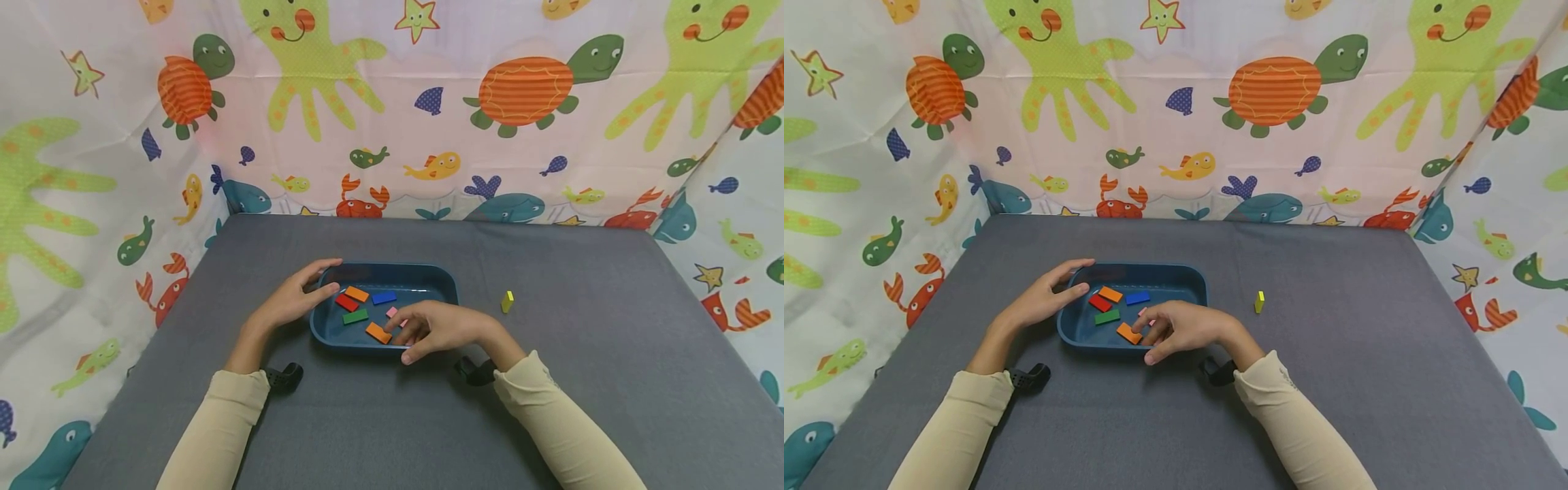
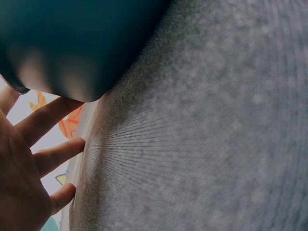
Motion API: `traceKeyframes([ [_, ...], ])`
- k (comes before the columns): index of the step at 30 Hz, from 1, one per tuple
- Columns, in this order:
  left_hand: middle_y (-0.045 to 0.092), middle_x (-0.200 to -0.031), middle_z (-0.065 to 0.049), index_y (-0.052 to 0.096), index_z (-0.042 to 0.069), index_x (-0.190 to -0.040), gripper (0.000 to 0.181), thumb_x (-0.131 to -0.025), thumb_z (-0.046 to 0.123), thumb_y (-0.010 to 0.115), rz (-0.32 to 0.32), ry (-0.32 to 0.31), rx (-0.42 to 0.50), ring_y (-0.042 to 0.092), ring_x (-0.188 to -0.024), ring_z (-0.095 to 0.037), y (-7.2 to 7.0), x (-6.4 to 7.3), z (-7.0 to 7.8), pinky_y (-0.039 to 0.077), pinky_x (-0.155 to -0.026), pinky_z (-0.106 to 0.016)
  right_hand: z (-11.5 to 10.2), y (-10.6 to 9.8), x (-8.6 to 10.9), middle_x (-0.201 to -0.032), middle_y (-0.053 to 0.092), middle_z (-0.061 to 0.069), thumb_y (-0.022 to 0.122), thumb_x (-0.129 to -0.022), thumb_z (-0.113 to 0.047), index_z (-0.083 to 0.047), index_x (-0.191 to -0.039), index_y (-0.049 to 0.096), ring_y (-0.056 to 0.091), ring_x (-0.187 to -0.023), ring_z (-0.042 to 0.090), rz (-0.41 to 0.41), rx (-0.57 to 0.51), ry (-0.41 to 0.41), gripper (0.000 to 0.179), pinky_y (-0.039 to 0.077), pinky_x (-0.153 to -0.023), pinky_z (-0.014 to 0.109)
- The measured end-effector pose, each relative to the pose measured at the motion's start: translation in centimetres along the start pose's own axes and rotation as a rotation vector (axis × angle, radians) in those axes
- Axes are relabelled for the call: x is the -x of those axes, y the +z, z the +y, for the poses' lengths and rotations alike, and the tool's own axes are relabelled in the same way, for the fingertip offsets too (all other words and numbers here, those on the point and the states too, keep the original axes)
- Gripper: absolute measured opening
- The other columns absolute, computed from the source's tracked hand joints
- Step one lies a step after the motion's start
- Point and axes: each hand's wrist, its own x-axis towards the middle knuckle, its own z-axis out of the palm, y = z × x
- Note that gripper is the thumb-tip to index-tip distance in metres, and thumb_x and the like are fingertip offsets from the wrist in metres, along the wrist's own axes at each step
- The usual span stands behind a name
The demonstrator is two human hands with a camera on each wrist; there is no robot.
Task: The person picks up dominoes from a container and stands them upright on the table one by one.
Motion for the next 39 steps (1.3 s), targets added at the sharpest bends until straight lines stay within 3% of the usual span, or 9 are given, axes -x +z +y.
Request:
traceKeyframes([
  [10, 0.034, -0.165, -0.002, 0.043, 0.040, -0.151, 0.059, -0.097, 0.056, 0.061, -0.006, 0.003, -0.004, 0.032, -0.151, -0.044, 0.0, -0.1, 0.0, 0.030, -0.118, -0.068, 0.2, -0.3, 0.1, -0.121, 0.073, 0.021, 0.074, -0.092, -0.005, 0.004, -0.147, 0.047, 0.072, -0.103, 0.017, 0.013, -0.126, -0.026, 0.061, 0.059, -0.091, 0.032],
  [20, 0.034, -0.165, -0.002, 0.043, 0.040, -0.151, 0.056, -0.099, 0.051, 0.061, -0.006, 0.012, 0.002, 0.032, -0.151, -0.045, 0.0, -0.1, 0.2, 0.030, -0.118, -0.069, 0.2, -0.4, 0.2, -0.118, 0.073, 0.023, 0.071, -0.092, 0.001, 0.006, -0.145, 0.048, 0.072, -0.095, 0.012, 0.031, -0.184, -0.029, 0.058, 0.060, -0.086, 0.028],
  [30, 0.034, -0.165, -0.003, 0.043, 0.038, -0.152, 0.054, -0.101, 0.043, 0.061, -0.008, 0.005, -0.004, 0.031, -0.151, -0.044, 0.1, -0.2, 0.0, 0.028, -0.118, -0.069, 0.0, -0.3, 0.4, -0.107, 0.076, 0.013, 0.070, -0.092, 0.003, 0.008, -0.144, 0.049, 0.072, -0.089, 0.012, 0.059, -0.228, -0.050, 0.056, 0.060, -0.080, 0.025],
  [35, 0.035, -0.165, -0.002, 0.043, 0.039, -0.151, 0.054, -0.101, 0.045, 0.061, -0.006, 0.014, 0.003, 0.031, -0.151, -0.043, 0.1, -0.1, 0.0, 0.028, -0.119, -0.068, 0.1, -0.3, 0.6, -0.111, 0.072, 0.022, 0.072, -0.091, 0.001, 0.008, -0.140, 0.053, 0.071, -0.091, 0.014, 0.090, -0.210, -0.085, 0.052, 0.060, -0.081, 0.027],
  [39, 0.035, -0.165, -0.002, 0.043, 0.040, -0.151, 0.056, -0.099, 0.051, 0.061, -0.006, 0.012, 0.000, 0.031, -0.151, -0.044, 0.1, 0.0, 0.1, 0.029, -0.118, -0.068, 0.2, -0.4, 1.1, -0.125, 0.066, 0.027, 0.074, -0.091, -0.003, 0.004, -0.136, 0.060, 0.067, -0.095, 0.019, 0.148, -0.183, -0.110, 0.048, 0.060, -0.082, 0.028],
])
